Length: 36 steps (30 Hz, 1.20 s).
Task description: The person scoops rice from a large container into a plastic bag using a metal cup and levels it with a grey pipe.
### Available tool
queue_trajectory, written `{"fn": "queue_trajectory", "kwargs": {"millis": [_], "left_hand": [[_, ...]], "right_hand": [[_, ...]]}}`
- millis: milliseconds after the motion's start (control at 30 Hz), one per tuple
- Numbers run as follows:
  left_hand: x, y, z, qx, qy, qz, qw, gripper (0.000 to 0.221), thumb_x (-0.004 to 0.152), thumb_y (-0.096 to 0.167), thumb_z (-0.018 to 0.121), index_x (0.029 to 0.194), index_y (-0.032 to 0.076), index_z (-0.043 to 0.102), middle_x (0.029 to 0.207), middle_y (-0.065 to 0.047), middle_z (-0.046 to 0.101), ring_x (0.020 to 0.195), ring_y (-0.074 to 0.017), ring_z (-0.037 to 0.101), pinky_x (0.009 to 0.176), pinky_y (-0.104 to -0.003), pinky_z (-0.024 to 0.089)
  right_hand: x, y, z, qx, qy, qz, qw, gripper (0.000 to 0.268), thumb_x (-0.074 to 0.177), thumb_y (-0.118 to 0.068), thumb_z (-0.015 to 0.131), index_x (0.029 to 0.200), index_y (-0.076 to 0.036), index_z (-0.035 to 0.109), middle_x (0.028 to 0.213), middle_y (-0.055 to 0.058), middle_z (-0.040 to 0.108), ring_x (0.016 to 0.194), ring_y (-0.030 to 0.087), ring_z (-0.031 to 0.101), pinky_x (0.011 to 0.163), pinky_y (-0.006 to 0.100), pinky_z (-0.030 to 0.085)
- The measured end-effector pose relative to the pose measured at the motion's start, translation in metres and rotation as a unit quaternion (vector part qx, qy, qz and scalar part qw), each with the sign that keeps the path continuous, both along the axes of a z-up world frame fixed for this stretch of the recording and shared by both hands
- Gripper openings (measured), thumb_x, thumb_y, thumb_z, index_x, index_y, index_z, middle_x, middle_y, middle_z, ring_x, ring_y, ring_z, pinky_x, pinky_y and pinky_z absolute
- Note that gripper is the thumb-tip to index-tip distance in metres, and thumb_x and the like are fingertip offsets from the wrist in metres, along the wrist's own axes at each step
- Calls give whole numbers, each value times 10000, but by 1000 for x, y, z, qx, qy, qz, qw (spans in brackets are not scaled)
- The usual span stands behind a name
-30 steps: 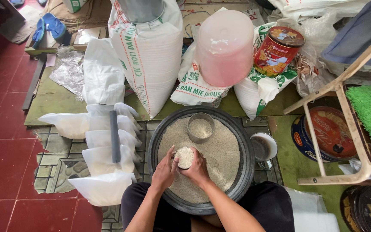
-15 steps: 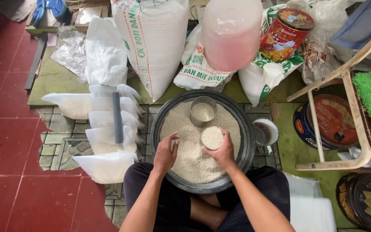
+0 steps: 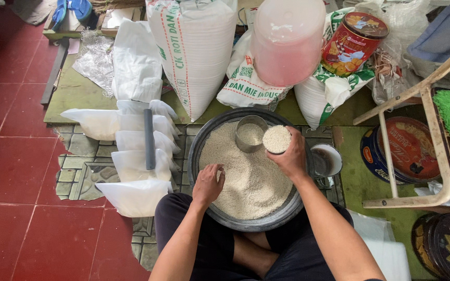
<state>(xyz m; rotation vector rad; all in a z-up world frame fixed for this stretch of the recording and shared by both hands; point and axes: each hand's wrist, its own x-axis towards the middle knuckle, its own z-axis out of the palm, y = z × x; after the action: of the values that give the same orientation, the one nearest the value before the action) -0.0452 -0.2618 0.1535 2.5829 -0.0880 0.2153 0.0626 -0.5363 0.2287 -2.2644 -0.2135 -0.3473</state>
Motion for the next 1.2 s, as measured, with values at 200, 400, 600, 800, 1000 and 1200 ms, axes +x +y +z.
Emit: {"fn": "queue_trajectory", "kwargs": {"millis": [200, 400, 600, 800, 1000, 1200], "left_hand": [[0, 1, 0, -15, -10, 8, 1000, 209, 938, 231, 632, 1138, 189, 679, 947, 7, 718, 1018, -210, 708, 820, -381, 558], [1, 2, 0, -23, -12, 8, 1000, 211, 936, 241, 632, 1130, 178, 687, 941, -2, 725, 990, -218, 711, 810, -384, 565], [2, 2, -7, -23, -20, 9, 999, 193, 925, 258, 642, 1097, 189, 696, 933, 6, 724, 977, -220, 713, 795, -389, 568], [2, 3, -3, -30, -17, 3, 999, 202, 900, 242, 660, 1085, 177, 707, 915, -9, 731, 957, -241, 718, 774, -407, 577], [2, 3, -2, -30, -12, 5, 999, 184, 912, 250, 651, 1073, 180, 708, 916, -6, 730, 961, -238, 719, 768, -405, 577], [3, 2, 0, -35, -3, 1, 999, 200, 917, 259, 643, 1084, 167, 705, 932, -26, 733, 994, -255, 716, 780, -421, 577]], "right_hand": [[18, 2, 0, -99, -10, -17, 995, 1003, 571, -244, 981, 1431, -98, 486, 1278, 148, 584, 1210, 411, 561, 916, 651, 524], [30, 4, -5, -140, -20, -24, 990, 1014, 506, -288, 919, 1415, -165, 486, 1333, 54, 531, 1213, 379, 528, 803, 658, 557], [35, 7, 5, -175, -9, -31, 984, 1012, 507, -292, 903, 1422, -194, 482, 1357, 3, 499, 1237, 329, 489, 819, 636, 559], [35, 9, 20, -213, -23, -27, 976, 941, 568, -315, 871, 1415, -180, 483, 1349, 12, 502, 1238, 323, 482, 828, 653, 553], [38, 10, 29, -244, -45, -33, 968, 938, 571, -355, 875, 1411, -196, 488, 1342, -6, 503, 1246, 309, 479, 804, 654, 556], [40, 12, 35, -250, -61, -24, 966, 912, 588, -337, 863, 1403, -175, 488, 1322, 21, 520, 1233, 334, 486, 783, 658, 541]]}}
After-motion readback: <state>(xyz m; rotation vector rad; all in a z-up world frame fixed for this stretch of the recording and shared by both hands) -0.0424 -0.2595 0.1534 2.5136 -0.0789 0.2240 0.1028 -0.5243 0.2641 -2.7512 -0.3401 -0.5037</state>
